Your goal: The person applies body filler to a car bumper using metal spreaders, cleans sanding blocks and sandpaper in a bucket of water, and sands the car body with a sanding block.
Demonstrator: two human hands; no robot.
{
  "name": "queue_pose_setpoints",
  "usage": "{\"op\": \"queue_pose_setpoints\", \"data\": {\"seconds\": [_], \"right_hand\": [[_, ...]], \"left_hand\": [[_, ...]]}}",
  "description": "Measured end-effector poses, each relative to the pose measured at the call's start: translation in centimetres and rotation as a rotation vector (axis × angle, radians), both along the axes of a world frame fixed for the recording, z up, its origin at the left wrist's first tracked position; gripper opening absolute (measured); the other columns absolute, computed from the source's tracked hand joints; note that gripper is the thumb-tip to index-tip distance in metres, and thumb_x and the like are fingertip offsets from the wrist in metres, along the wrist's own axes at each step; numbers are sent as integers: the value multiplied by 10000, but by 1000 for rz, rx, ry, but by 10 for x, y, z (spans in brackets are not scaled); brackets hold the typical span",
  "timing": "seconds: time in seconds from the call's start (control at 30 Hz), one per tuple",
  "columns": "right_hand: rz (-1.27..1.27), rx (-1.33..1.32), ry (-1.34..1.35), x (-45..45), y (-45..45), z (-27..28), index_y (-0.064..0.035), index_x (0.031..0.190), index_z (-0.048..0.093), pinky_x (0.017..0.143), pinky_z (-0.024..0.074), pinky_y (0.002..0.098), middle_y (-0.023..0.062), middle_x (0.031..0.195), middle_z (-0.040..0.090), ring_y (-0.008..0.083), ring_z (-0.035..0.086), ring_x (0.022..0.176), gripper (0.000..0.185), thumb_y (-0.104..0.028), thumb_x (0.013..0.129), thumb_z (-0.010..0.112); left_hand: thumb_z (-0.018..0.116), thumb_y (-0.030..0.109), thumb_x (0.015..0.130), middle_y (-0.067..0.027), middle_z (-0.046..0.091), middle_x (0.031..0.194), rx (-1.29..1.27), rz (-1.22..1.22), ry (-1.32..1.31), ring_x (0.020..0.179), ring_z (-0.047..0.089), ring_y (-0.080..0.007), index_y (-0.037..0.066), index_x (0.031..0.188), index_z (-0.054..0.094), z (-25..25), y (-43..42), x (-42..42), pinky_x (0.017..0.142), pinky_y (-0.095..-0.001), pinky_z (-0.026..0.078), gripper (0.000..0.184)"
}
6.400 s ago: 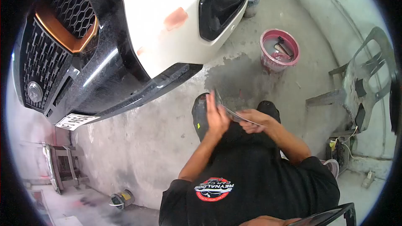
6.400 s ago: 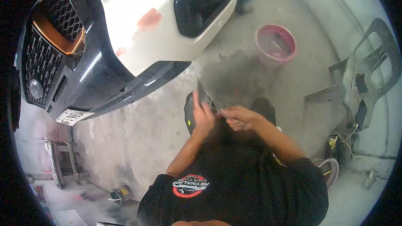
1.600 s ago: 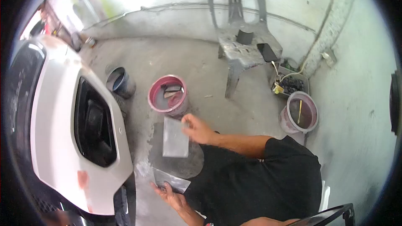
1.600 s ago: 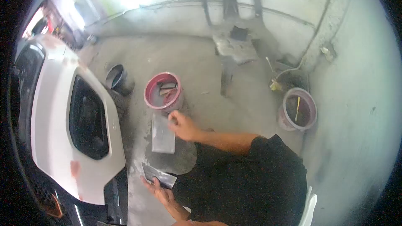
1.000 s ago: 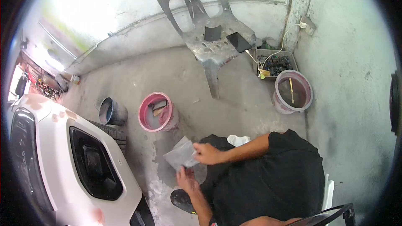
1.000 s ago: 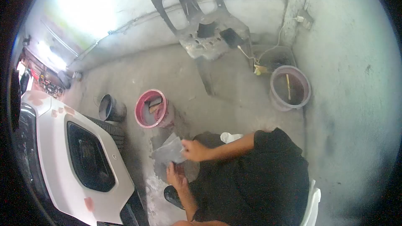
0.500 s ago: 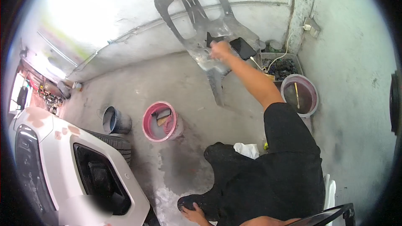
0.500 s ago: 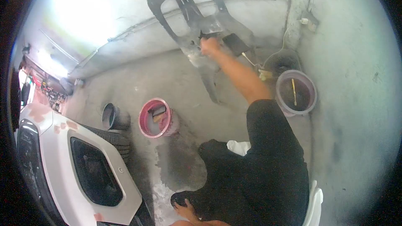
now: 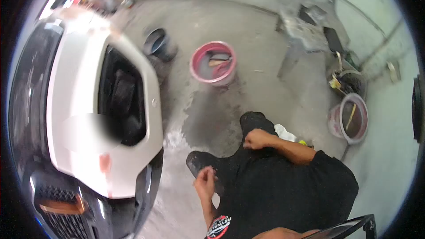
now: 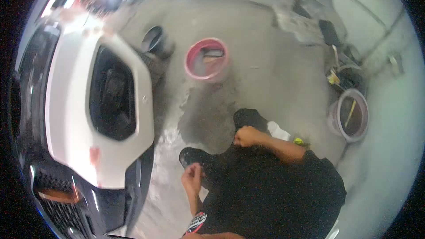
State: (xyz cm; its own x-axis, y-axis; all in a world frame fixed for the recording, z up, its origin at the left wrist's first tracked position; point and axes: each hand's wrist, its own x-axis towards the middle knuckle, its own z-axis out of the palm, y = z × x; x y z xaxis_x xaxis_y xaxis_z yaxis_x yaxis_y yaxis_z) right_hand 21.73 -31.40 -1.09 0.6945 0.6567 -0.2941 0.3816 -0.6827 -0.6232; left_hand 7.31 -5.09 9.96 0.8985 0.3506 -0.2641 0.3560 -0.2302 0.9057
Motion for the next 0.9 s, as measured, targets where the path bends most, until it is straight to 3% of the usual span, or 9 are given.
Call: {"op": "queue_pose_setpoints", "data": {"seconds": [0.1, 0.23, 0.27, 0.33, 0.37, 0.4, 0.7, 0.8, 0.9], "right_hand": [[-340, 328, 151, 49, 0, 73, -15, 930, 690, 707, 497, 366, 118, 889, 683, 226, 630, 743, 364, -371, 894, 618], [-246, 835, -454, 59, -3, 264, -27, 956, 693, 737, 493, 301, 79, 904, 692, 174, 638, 791, 182, -161, 833, 701], [-278, 941, -508, 40, -1, 306, 9, 870, 688, 740, 482, 332, 123, 889, 671, 226, 622, 823, 99, 4, 786, 634], [-140, 854, -1089, 7, -9, 354, 10, 980, 656, 725, 462, 412, 127, 919, 648, 256, 585, 818, 243, -181, 830, 655], [75, 1028, -938, -4, -21, 377, -133, 1076, 659, 778, 407, 364, 47, 1013, 647, 234, 544, 934, 283, -288, 840, 675], [289, 1184, -772, -10, -29, 390, -275, 1172, 661, 831, 353, 317, -34, 1106, 645, 212, 503, 1050, 345, -394, 850, 695], [677, 1510, -979, -7, -22, 389, -416, 1217, 596, 873, 292, 333, -189, 1150, 577, 162, 443, 1085, 341, -454, 881, 641], [242, 1021, -888, -29, 14, 418, -341, 1123, 635, 844, 310, 315, -165, 1115, 600, 164, 461, 1018, 254, -386, 877, 673], [508, 1289, -832, -3, 43, 405, -231, 1036, 639, 763, 358, 317, -87, 1051, 634, 194, 482, 924, 217, -339, 858, 701]], "left_hand": [[600, 128, 940, -85, 674, 775, 31, 95, -434, 633, 600, -139, 8, 844, 646, 48, 16, 27, 610, -287, 484, 161], [588, 260, 951, -141, 618, 676, 225, 34, -1153, 577, 569, -224, -8, 858, 575, 173, 29, 33, 526, -338, 439, 283], [515, 205, 969, -125, 587, 800, 256, 111, -1284, 597, 504, -209, 19, 910, 569, 204, 20, 25, 543, -340, 402, 202], [506, 377, 947, -62, 573, 1037, 308, -36, -1449, 940, 531, -209, 91, 1058, 579, 251, 21, 1, 782, -380, 400, 316], [502, 404, 949, -53, 576, 1125, 504, 112, -1577, 1001, 545, -227, 134, 1120, 587, 260, 20, -7, 845, -386, 373, 331], [556, 410, 914, 19, 614, 1166, 593, 73, -1605, 1001, 568, -161, 204, 1165, 597, 278, 17, -17, 887, -380, 355, 328], [697, 345, 791, 150, 541, 660, 955, 519, -1928, 830, 482, -71, 257, 821, 696, 278, 8, -27, 835, -292, 324, 94], [608, 378, 871, 182, 535, 692, 962, 481, -1779, 831, 477, -13, 298, 802, 651, 282, 5, -21, 973, -338, 269, 114], [585, 393, 886, 188, 511, 724, 678, 272, -1891, 893, 486, -48, 350, 854, 632, 274, 12, -13, 1113, -416, 128, 72]]}}
